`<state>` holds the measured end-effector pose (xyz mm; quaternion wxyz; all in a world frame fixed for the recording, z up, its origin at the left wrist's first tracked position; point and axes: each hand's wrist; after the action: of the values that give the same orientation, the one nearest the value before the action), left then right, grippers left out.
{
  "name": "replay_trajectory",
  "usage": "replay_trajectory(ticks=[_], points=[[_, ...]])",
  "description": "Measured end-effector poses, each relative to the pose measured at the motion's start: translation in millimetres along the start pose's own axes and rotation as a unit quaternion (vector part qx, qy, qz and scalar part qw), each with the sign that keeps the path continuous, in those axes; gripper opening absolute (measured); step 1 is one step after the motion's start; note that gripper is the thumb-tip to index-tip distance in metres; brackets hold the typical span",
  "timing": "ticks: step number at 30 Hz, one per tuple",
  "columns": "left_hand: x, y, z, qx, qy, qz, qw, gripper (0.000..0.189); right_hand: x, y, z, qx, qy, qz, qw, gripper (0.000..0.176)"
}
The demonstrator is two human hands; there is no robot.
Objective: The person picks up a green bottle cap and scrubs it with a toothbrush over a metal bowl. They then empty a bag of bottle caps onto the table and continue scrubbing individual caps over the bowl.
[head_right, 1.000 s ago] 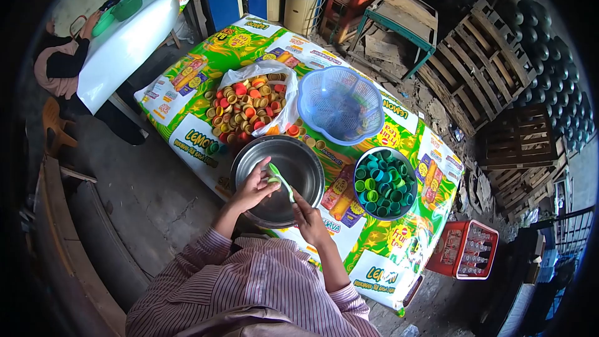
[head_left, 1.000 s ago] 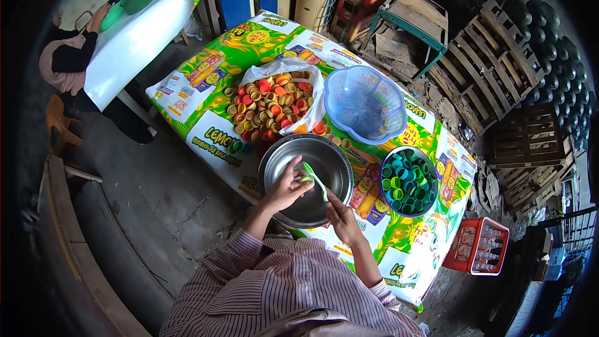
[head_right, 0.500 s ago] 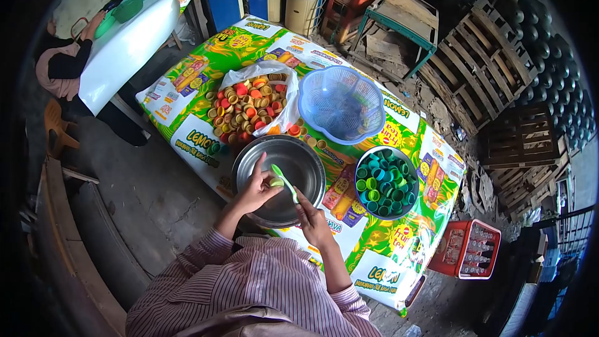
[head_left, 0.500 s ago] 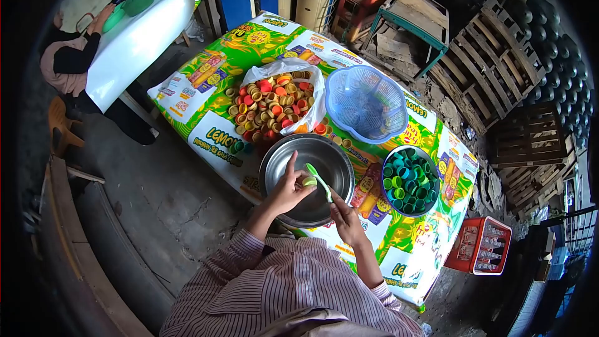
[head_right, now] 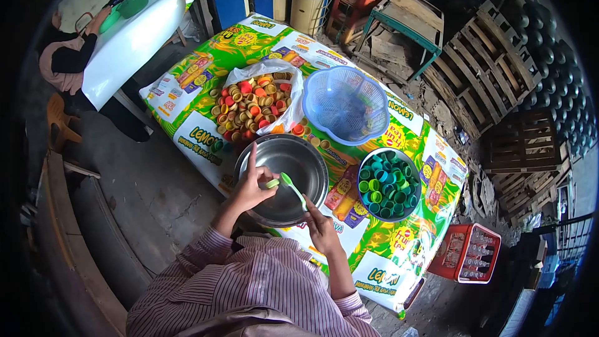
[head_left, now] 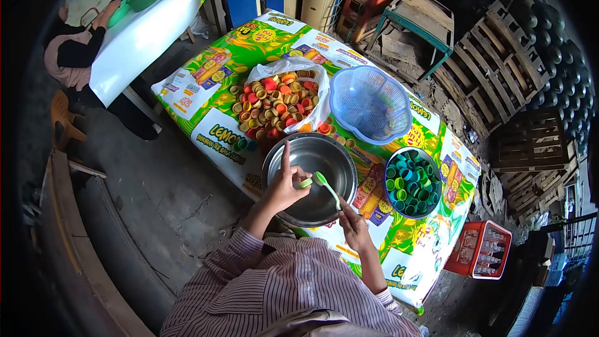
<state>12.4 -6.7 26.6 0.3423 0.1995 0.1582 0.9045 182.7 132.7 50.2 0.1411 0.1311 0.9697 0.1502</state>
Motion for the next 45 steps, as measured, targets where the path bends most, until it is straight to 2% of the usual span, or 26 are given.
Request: replay_trajectory(ticks=[2,4,6,10,14,16,17,19,22,24,25,27,28,31,32,36,38,40,42,45], points=[[-1,1,8,-0.069,0.054,-0.046,0.995,0.103,-1,-4,10,0.022,0.037,-0.009,0.999,0.040],[-2,-5,10,-0.082,0.051,-0.049,0.994,0.102,5,-16,9,0.017,0.062,0.007,0.998,0.040],[-3,-8,7,-0.071,0.039,-0.035,0.996,0.100,7,-17,3,0.015,0.031,0.007,0.999,0.040],[-2,-4,6,-0.093,0.029,-0.024,0.995,0.099,1,-10,-2,0.022,0.060,0.041,0.997,0.040],[-1,0,15,-0.024,0.021,-0.042,0.999,0.098,-4,-10,-8,-0.024,0.063,0.029,0.997,0.041],[-1,-1,17,0.009,0.013,-0.056,0.998,0.098,2,-13,-2,-0.006,0.032,0.075,0.997,0.042],[-2,-3,15,-0.001,0.019,-0.053,0.998,0.098,3,-12,1,-0.024,0.065,0.075,0.995,0.042],[-1,-4,10,-0.011,0.025,-0.048,0.998,0.098,-1,-12,-7,-0.028,0.069,0.078,0.994,0.042],[0,-2,11,0.024,-0.002,-0.022,0.999,0.098,-5,-15,-15,-0.046,0.060,0.055,0.996,0.042],[1,1,16,0.088,-0.028,-0.026,0.995,0.099,-2,-23,0,-0.013,0.102,0.072,0.992,0.044],[-1,0,14,0.088,-0.028,-0.026,0.995,0.099,-1,-22,-1,-0.033,0.074,0.092,0.992,0.044],[-4,0,9,-0.024,0.094,-0.070,0.993,0.099,-1,-17,2,-0.035,0.076,0.103,0.991,0.044],[-4,0,8,-0.024,0.094,-0.070,0.993,0.099,-2,-15,2,-0.036,0.076,0.114,0.990,0.044],[-3,-2,11,0.027,0.016,-0.019,0.999,0.097,-9,-15,-12,-0.038,0.095,0.093,0.990,0.045],[-3,-2,15,0.026,0.017,-0.021,0.999,0.097,-10,-16,-15,-0.047,0.112,0.070,0.990,0.045],[-4,-1,20,0.000,0.040,-0.026,0.999,0.095,-4,-15,0,-0.086,0.068,0.114,0.987,0.047],[-4,0,18,-0.003,0.055,-0.024,0.998,0.095,-7,-15,-7,-0.062,0.058,0.111,0.990,0.046],[-5,1,16,0.025,0.018,-0.021,0.999,0.095,-9,-19,-9,-0.051,0.127,0.091,0.986,0.045],[-5,-1,16,0.040,0.021,-0.024,0.999,0.095,-6,-23,3,-0.079,0.121,0.075,0.987,0.045],[-7,-4,14,0.080,0.009,-0.003,0.997,0.096,-4,-20,-4,-0.038,0.088,0.118,0.988,0.046]])
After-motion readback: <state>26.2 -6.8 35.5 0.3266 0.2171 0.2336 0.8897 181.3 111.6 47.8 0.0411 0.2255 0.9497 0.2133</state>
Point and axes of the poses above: each hand's wrist, its own x-axis towards the middle knuckle, its own y-axis out of the back of the hand, z = x × y, and after that the axes turned 7 degrees about x, right-handed
